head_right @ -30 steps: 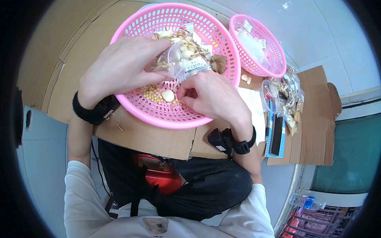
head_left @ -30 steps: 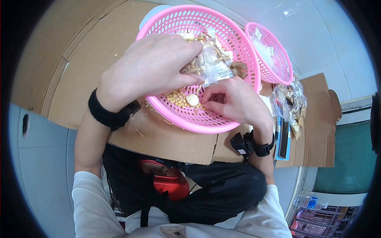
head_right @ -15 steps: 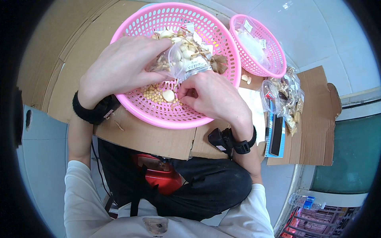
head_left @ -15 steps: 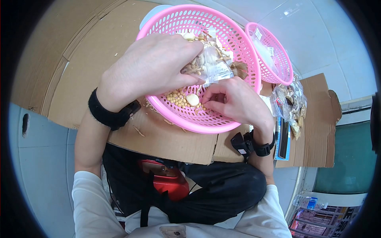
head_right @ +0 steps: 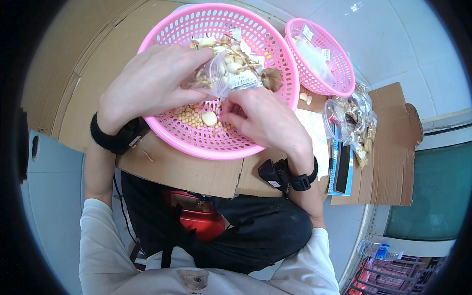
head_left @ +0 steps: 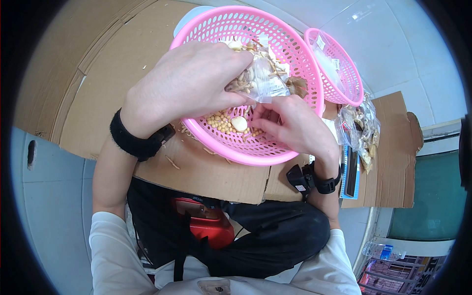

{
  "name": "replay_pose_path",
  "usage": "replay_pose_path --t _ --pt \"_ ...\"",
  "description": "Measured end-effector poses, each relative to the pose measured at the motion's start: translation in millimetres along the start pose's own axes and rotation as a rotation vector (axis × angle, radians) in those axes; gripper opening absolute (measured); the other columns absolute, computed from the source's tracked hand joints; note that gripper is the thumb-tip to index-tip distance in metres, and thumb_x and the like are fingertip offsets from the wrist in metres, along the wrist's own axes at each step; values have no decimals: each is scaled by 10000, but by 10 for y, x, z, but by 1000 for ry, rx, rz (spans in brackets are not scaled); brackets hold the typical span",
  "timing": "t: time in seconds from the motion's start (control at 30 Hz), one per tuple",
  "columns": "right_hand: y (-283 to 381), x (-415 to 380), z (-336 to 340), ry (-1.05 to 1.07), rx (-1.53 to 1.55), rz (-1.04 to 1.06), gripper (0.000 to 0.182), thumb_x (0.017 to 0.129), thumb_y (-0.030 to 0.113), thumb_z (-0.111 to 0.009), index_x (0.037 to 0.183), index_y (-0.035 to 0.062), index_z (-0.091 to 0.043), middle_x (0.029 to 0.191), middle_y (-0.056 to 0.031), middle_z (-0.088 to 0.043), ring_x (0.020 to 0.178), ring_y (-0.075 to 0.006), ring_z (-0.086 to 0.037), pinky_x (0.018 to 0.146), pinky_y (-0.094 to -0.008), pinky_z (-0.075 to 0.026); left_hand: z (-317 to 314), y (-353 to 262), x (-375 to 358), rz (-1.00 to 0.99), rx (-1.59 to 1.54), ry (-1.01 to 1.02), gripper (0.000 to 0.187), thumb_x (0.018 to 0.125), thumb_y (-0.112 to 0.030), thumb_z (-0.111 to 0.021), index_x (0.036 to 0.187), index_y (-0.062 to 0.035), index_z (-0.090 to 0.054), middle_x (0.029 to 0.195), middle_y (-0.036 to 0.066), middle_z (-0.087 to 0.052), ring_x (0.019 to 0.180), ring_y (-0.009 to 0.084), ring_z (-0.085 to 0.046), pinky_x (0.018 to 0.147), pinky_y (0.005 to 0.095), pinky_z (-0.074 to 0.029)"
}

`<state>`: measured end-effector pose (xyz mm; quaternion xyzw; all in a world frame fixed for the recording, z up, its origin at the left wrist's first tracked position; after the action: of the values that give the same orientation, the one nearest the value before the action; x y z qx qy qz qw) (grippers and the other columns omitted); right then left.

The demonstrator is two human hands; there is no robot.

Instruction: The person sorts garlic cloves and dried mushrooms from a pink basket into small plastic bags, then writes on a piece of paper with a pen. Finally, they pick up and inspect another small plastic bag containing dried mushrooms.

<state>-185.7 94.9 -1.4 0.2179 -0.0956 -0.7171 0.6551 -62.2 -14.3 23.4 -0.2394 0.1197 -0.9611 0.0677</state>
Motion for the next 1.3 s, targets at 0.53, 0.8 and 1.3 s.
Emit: replay_pose_path --t 0.53,0.8,1.3 --pt "-82 -22 305 -528 360 93 133 962 54 -664 1079 -6 -650 852 -65 -690 664 -127 -640 608 -294 -504 -55 95 22 53 -18 70 428 900 -356 -773 1123 -24 -620 926 185 -693 924 386 -679 802 498 -516" --pt "29 -68 396 -591 344 193 217 915 12 -664 1130 6 -691 973 -46 -707 630 -65 -610 553 -238 -482 -66 117 16 62 -4 62 425 906 -360 -767 1114 -23 -615 936 183 -695 933 385 -678 807 493 -517" --pt "98 -62 356 -515 299 284 358 867 -60 -576 1188 4 -720 1016 -88 -714 645 -107 -654 587 -261 -511 -91 127 40 82 -45 112 395 894 -328 -767 1074 -19 -597 929 184 -686 915 394 -671 797 502 -507"
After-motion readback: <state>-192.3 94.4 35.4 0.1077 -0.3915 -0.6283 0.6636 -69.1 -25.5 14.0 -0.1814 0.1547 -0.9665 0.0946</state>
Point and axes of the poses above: each hand's wrist, its own x-axis towards the middle knuckle, its own z-axis out of the back of the hand, y = z × x, the point moved 7 cm from there along x, towards the middle knuckle
